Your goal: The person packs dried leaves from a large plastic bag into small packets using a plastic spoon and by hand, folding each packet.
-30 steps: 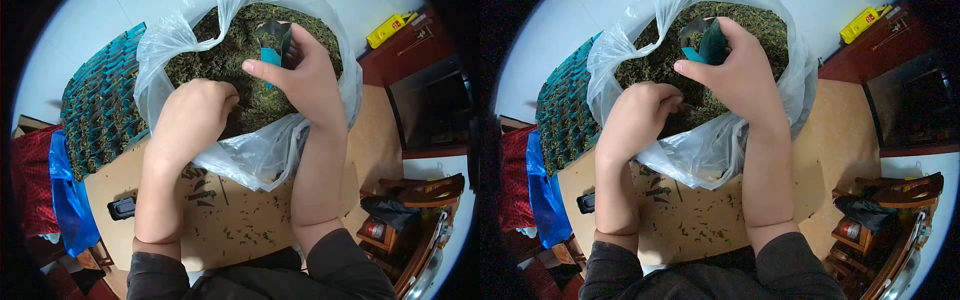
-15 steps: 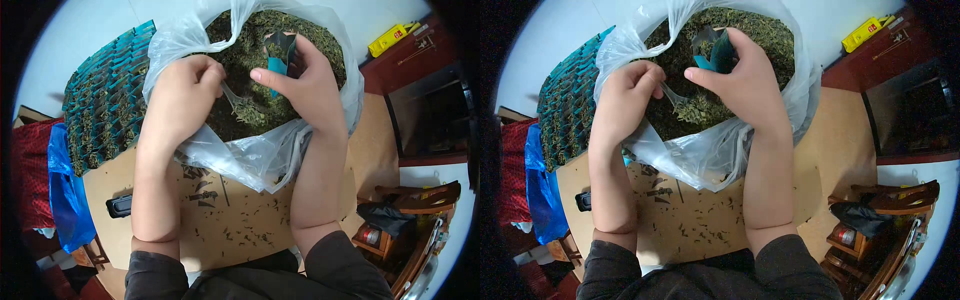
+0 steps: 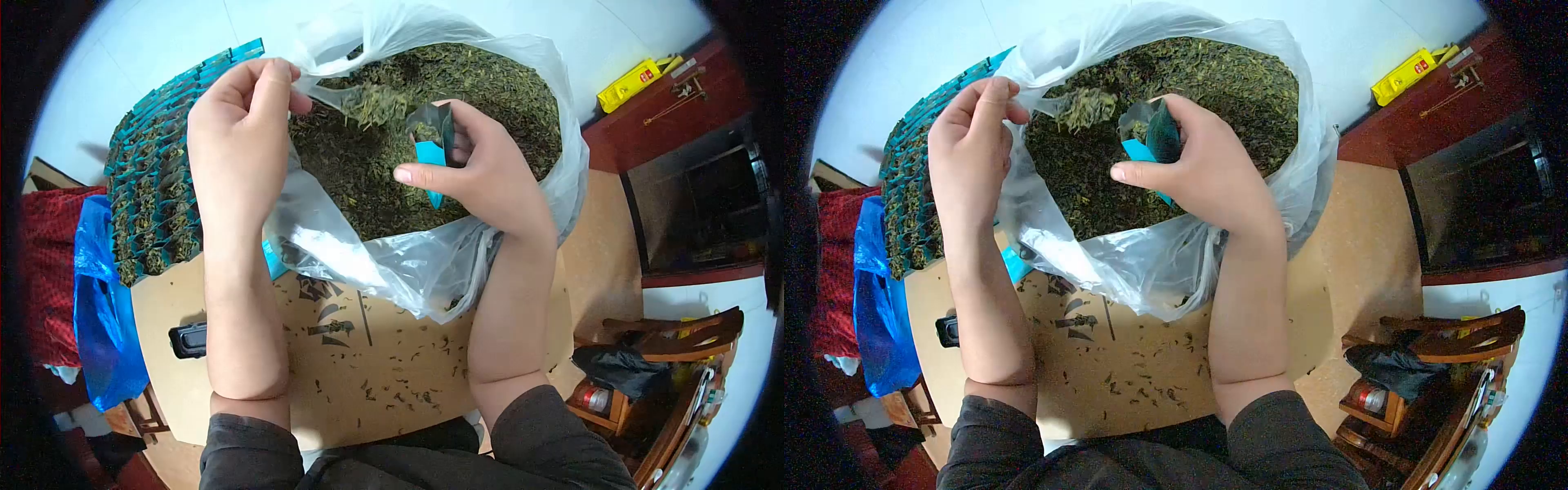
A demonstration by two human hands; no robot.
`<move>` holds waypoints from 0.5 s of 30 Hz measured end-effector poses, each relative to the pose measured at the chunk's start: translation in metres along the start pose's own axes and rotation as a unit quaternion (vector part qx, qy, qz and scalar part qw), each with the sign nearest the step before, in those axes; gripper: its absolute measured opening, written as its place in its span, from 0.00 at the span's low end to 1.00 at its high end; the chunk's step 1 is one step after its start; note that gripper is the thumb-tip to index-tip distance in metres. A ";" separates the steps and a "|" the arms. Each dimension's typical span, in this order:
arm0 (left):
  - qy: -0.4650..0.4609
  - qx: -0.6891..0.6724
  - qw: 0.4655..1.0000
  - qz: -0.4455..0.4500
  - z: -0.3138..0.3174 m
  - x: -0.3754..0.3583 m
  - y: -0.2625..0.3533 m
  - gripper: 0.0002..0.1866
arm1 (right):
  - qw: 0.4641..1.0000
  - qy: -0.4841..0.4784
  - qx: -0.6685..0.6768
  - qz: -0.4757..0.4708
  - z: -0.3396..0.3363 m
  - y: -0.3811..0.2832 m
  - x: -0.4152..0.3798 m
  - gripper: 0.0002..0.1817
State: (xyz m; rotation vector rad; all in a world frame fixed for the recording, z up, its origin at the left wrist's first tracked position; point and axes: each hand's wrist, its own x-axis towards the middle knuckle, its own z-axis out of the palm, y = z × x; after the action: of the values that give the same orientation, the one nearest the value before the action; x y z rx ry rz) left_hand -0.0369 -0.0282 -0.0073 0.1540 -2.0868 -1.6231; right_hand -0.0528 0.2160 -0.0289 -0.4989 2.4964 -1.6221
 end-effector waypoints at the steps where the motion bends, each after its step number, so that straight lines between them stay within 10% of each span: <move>1: 0.014 0.004 1.000 0.013 0.000 -0.001 0.002 0.16 | 1.000 -0.002 0.000 0.001 0.002 -0.001 0.001 0.29; 15: -0.055 0.142 0.936 0.316 0.006 -0.020 0.015 0.09 | 1.000 -0.025 0.002 0.009 0.014 -0.004 0.005 0.32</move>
State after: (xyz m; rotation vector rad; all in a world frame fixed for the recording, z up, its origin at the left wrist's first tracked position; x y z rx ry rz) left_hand -0.0188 -0.0114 0.0002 -0.4811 -2.1361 -0.9612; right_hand -0.0524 0.2008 -0.0309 -0.5093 2.4545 -1.5881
